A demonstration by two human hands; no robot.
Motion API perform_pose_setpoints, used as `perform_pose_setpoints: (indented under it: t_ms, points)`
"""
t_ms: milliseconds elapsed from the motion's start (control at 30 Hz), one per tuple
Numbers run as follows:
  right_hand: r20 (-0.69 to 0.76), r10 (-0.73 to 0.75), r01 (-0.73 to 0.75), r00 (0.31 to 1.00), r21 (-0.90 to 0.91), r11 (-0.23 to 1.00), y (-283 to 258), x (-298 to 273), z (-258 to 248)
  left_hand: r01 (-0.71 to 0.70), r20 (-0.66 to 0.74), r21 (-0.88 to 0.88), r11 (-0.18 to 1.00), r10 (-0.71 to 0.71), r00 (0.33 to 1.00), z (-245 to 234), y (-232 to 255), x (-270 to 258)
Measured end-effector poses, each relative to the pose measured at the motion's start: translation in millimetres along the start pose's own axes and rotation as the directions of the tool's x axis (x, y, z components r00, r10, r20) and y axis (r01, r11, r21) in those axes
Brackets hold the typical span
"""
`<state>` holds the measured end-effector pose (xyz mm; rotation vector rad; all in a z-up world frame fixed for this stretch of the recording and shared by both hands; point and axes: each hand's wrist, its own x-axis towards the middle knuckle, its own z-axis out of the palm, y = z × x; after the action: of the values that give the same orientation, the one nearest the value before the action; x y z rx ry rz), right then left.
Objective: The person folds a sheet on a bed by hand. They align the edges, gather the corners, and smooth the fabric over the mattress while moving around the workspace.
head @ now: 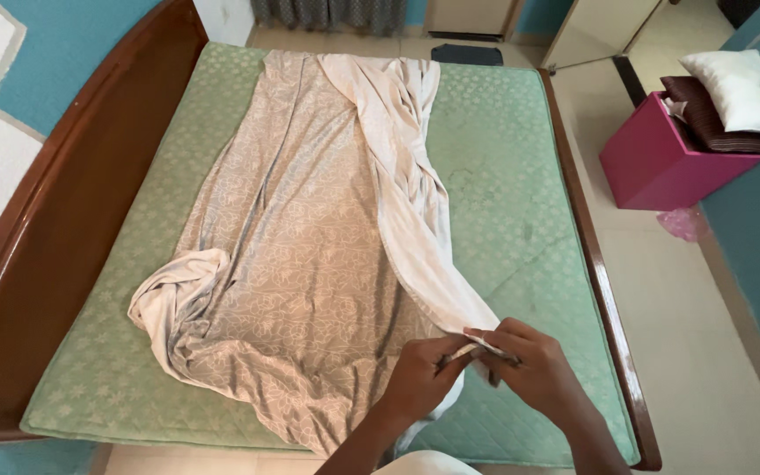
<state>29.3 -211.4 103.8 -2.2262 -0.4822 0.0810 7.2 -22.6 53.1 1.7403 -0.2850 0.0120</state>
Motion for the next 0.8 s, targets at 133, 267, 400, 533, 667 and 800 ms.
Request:
perform_pose_setpoints:
  t_ms: [133,267,400,533,667,800]
  points:
    - [-0.015,-0.005,0.005,1.0,0.046,0.999,5.1,1.6,8.0,-0.073,0.0,0.067,0.995,0.073,0.997,-9.5,-2.6,-1.4]
    - [-0.116,-0.12,0.114,0.986,-0.064,0.991,1.5,15.1,13.8,-0.093,-0.155,0.052,0.994,0.1,0.983,-20.9,-15.3,1.1]
    - [-0.276,-0.215,0.209,0.937,-0.053,0.977,-7.8,22.6,13.2,0.054,-0.28,0.169,0.984,-0.005,0.96,-36.2,-38.0,7.3]
    - [-0.373,-0.154,0.16,0.915,-0.015,0.987,-15.9,20.1,-3.8,0.231,-0.387,0.046,0.972,-0.196,0.901,-54.4,-55.7,6.4]
    - [-0.448,-0.116,0.053,0.886,-0.149,0.987,-20.2,22.0,-11.1,-0.013,-0.375,-0.01,1.0,0.008,0.927,-67.1,-52.4,-5.1]
    - [-0.491,-0.133,0.055,0.861,-0.171,0.984,-21.0,29.9,-10.5,0.013,-0.237,0.033,0.999,-0.004,0.972,-69.3,-31.6,-7.2]
